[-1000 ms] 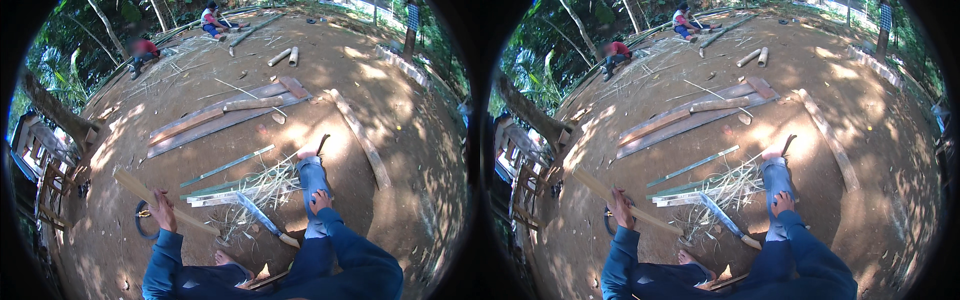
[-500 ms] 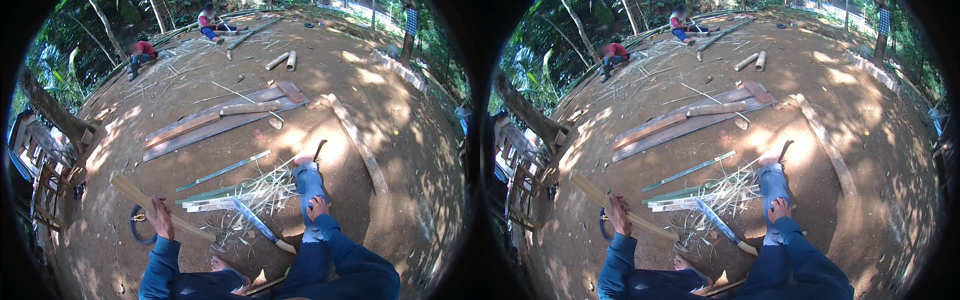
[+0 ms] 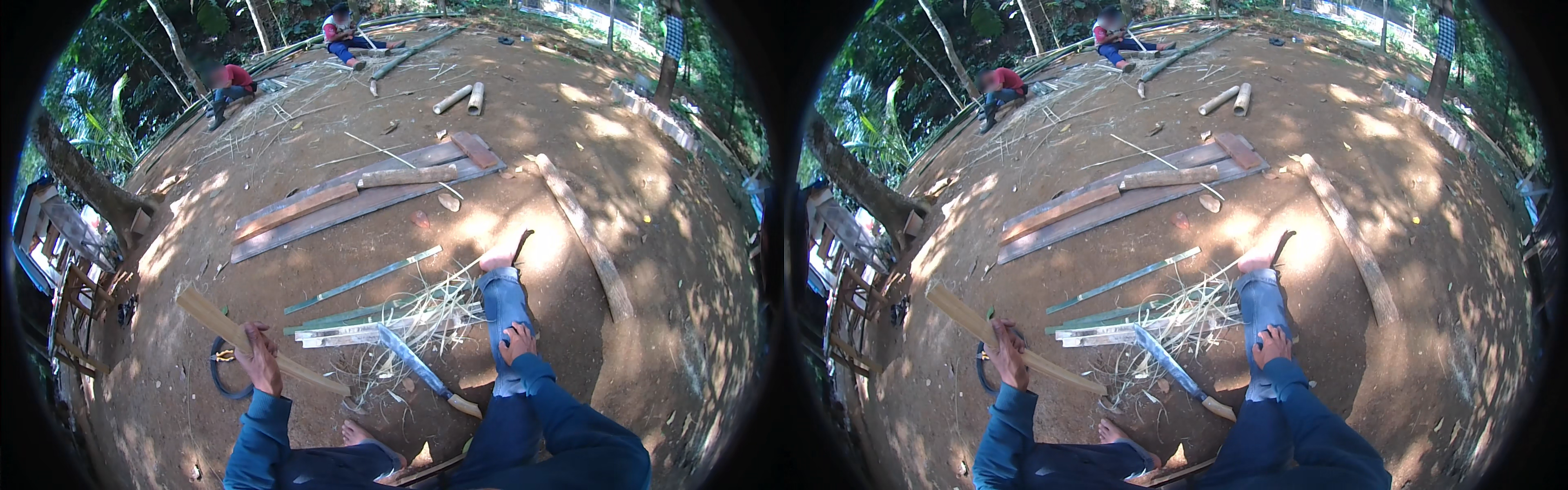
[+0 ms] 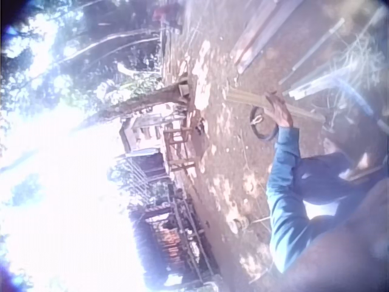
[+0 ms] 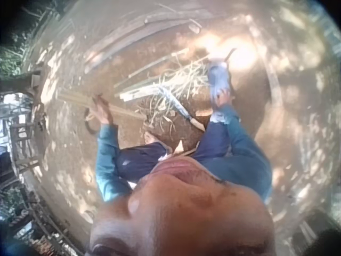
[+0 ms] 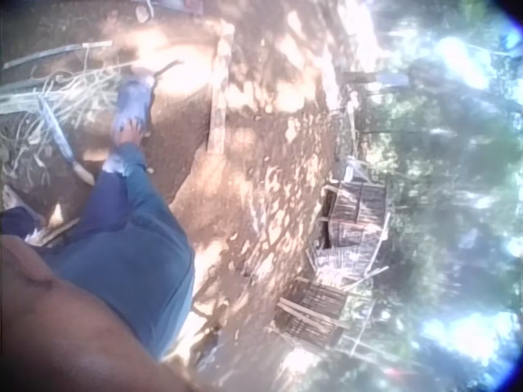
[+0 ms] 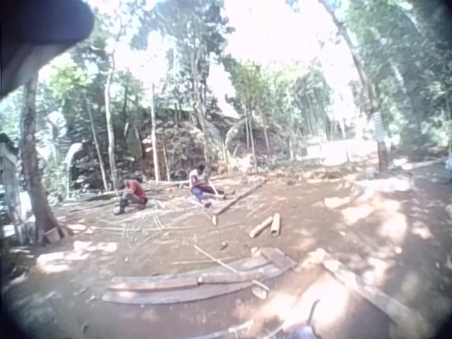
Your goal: The person sits on the ground and uses a machete to shave thin strips off a long piece of bamboo. They hold the bamboo with one hand and repeatedly strike it with the blade to remove the outer layer, creating a pile of shavings.
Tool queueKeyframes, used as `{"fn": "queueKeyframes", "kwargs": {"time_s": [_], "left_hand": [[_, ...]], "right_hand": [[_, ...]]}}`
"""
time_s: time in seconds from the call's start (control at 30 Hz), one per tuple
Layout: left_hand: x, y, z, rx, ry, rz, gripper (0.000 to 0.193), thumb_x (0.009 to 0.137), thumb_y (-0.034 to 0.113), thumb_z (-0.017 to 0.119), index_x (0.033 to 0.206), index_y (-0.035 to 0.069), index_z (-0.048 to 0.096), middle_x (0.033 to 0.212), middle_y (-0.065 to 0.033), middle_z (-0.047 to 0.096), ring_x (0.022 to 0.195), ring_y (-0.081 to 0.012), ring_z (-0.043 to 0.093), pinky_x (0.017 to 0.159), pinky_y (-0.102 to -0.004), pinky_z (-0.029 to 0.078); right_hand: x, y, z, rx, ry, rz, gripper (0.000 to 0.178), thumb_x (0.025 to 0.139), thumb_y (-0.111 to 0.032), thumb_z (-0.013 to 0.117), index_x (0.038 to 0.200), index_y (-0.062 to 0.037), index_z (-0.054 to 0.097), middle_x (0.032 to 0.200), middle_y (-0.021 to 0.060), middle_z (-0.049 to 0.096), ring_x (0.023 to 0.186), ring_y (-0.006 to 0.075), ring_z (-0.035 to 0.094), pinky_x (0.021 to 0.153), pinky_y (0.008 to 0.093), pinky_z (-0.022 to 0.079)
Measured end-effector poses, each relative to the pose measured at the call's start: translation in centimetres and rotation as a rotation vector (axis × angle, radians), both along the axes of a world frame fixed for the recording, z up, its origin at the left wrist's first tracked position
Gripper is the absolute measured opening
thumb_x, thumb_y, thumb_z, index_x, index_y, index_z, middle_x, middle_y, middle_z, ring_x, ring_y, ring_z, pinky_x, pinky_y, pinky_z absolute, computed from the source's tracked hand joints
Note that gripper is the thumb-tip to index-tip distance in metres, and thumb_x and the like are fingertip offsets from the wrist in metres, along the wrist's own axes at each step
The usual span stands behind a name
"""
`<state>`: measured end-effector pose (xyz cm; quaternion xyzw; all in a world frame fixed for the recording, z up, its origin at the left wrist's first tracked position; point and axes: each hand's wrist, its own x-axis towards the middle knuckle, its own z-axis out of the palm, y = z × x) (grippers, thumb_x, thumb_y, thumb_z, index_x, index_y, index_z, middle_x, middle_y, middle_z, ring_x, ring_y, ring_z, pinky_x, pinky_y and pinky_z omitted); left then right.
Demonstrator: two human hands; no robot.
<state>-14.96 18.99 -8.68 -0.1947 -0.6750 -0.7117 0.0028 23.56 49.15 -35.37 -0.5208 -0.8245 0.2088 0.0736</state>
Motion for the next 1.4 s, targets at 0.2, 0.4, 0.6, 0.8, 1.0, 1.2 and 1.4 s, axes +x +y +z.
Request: {"fn": "queueKeyframes", "kwargs": {"time_s": [0.2, 0.4, 0.6, 0.8, 1.0, 1.2, 1.4], "left_hand": [[-0.1, 0.0, -0.3, 0.009, 0.018, 0.014, 0.036, 0.096, 0.040, 0.053, 0.085, 0.005, 0.053, 0.059, 0.0046, 0.033, 0.049, -0.0043, 0.032, 0.043, -0.0217, 0.026], [-0.2, 0.2, -0.4, 0.011, 0.016, 0.005, 0.035, 0.096, 0.039, 0.053, 0.086, 0.006, 0.052, 0.061, 0.0048, 0.033, 0.050, -0.0037, 0.031, 0.044, -0.0211, 0.026], [0.2, 0.3, 0.0, -0.009, 0.000, 0.002, 0.037, 0.096, 0.041, 0.051, 0.084, 0.006, 0.052, 0.060, 0.0057, 0.032, 0.050, -0.0030, 0.029, 0.044, -0.0211, 0.024], [0.4, 0.5, 0.0, 0.002, 0.002, 0.029, 0.036, 0.096, 0.040, 0.052, 0.084, 0.006, 0.052, 0.059, 0.0061, 0.031, 0.049, -0.0028, 0.028, 0.044, -0.0214, 0.023], [0.3, 0.5, 0.9, -0.064, 0.058, -0.040, 0.034, 0.096, 0.035, 0.055, 0.082, 0.005, 0.057, 0.061, 0.0034, 0.043, 0.051, -0.0040, 0.039, 0.046, -0.0218, 0.029], [2.1, 5.0, 2.9, -0.455, 0.228, -0.306, 0.030, 0.092, 0.028, 0.062, 0.083, -0.001, 0.064, 0.067, -0.0003, 0.059, 0.063, -0.0084, 0.053, 0.057, -0.0274, 0.043], [3.0, 5.0, 2.5, -0.528, 0.233, -0.389, 0.031, 0.092, 0.029, 0.062, 0.083, 0.000, 0.066, 0.065, -0.0016, 0.059, 0.066, -0.0084, 0.053, 0.060, -0.0276, 0.044]], "right_hand": [[-0.1, 0.1, 0.1, 0.026, 0.025, 0.010, 0.041, 0.079, -0.028, 0.062, 0.116, -0.0118, 0.060, 0.140, 0.0114, 0.042, 0.134, 0.0335, 0.031, 0.107, 0.0537, 0.027], [-0.1, 0.3, 0.5, 0.033, 0.026, 0.017, 0.039, 0.079, -0.027, 0.062, 0.114, -0.0119, 0.060, 0.140, 0.0116, 0.043, 0.134, 0.0342, 0.032, 0.108, 0.0511, 0.027], [-0.2, 0.4, 0.2, 0.013, 0.013, 0.010, 0.039, 0.079, -0.028, 0.061, 0.114, -0.0120, 0.060, 0.140, 0.0116, 0.041, 0.134, 0.0341, 0.031, 0.108, 0.0532, 0.026], [-0.1, 0.3, -0.3, 0.013, 0.008, 0.007, 0.040, 0.079, -0.029, 0.061, 0.115, -0.0127, 0.059, 0.141, 0.0114, 0.040, 0.135, 0.0345, 0.030, 0.108, 0.0542, 0.024], [-4.3, -1.5, 5.0, -0.009, -0.162, 0.125, 0.055, 0.078, -0.038, 0.063, 0.127, -0.0148, 0.052, 0.142, 0.0138, 0.038, 0.137, 0.0367, 0.024, 0.109, 0.0582, 0.019], [-15.6, -4.9, 19.6, -0.390, 0.482, 1.057, 0.077, 0.084, -0.054, 0.060, 0.140, -0.0060, 0.035, 0.142, 0.0236, 0.034, 0.133, 0.0389, 0.033, 0.111, 0.0464, 0.026], [-21.6, -3.4, 24.9, -0.138, 0.447, 0.790, 0.078, 0.086, -0.049, 0.060, 0.143, -0.0067, 0.028, 0.146, 0.0190, 0.032, 0.138, 0.0356, 0.025, 0.112, 0.0461, 0.026]]}}
